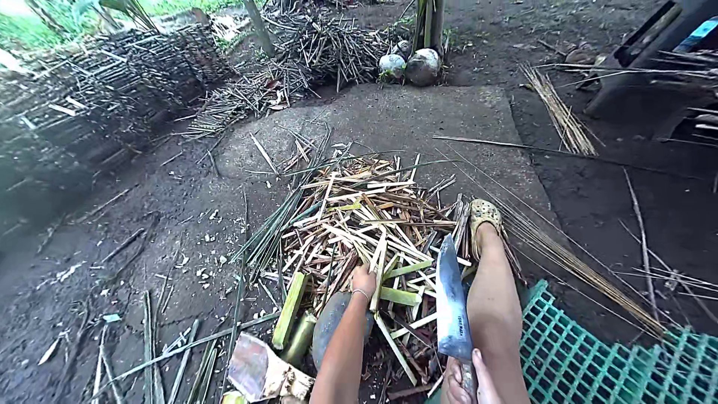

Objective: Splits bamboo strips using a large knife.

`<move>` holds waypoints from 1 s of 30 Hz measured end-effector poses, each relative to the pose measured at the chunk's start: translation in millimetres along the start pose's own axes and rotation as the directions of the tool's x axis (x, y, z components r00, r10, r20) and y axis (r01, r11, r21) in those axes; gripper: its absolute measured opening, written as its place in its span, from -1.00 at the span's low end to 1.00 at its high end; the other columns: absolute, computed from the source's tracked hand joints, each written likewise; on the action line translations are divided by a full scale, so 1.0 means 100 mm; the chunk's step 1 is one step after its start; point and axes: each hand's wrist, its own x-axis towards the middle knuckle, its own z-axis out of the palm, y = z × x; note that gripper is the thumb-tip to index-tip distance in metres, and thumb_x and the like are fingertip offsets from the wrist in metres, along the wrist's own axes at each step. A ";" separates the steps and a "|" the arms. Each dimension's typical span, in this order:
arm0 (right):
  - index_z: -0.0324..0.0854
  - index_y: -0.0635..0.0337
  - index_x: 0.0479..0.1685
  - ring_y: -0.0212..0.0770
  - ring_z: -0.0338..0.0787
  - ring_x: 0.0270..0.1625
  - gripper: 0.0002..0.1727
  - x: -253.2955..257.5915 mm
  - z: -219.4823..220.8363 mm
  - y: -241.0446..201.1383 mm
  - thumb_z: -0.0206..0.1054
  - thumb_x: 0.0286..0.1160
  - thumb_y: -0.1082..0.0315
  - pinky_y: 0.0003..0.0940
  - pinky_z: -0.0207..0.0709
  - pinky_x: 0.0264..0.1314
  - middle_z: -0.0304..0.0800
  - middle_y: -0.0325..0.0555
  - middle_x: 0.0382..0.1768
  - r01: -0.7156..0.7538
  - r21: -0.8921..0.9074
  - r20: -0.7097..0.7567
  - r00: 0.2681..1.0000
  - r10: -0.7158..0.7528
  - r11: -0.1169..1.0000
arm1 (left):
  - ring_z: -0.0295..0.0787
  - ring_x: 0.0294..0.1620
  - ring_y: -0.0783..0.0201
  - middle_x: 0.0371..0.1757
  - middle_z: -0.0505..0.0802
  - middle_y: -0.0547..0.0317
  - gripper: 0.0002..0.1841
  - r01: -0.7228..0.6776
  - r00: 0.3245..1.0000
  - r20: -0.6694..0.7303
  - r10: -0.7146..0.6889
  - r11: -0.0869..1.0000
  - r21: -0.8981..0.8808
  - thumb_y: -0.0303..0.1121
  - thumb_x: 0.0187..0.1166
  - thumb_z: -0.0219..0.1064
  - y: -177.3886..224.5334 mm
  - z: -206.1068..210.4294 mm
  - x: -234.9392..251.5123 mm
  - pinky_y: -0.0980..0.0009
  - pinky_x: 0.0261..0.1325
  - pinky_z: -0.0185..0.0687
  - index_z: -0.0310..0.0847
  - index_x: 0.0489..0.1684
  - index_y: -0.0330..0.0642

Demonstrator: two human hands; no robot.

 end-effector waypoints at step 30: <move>0.48 -0.04 -0.42 -0.62 0.35 -0.75 -0.53 0.18 0.92 0.36 -0.15 0.78 -0.05 -0.64 0.36 -0.65 0.31 -0.58 -0.75 0.576 -0.682 0.482 0.818 -0.315 0.450 | 0.57 -0.36 0.50 -0.44 0.70 0.25 -0.85 -0.238 0.963 0.000 0.268 0.856 -0.460 -0.72 0.34 0.19 -0.77 -0.14 -1.34 0.42 -0.12 0.54 0.68 -0.32 -0.41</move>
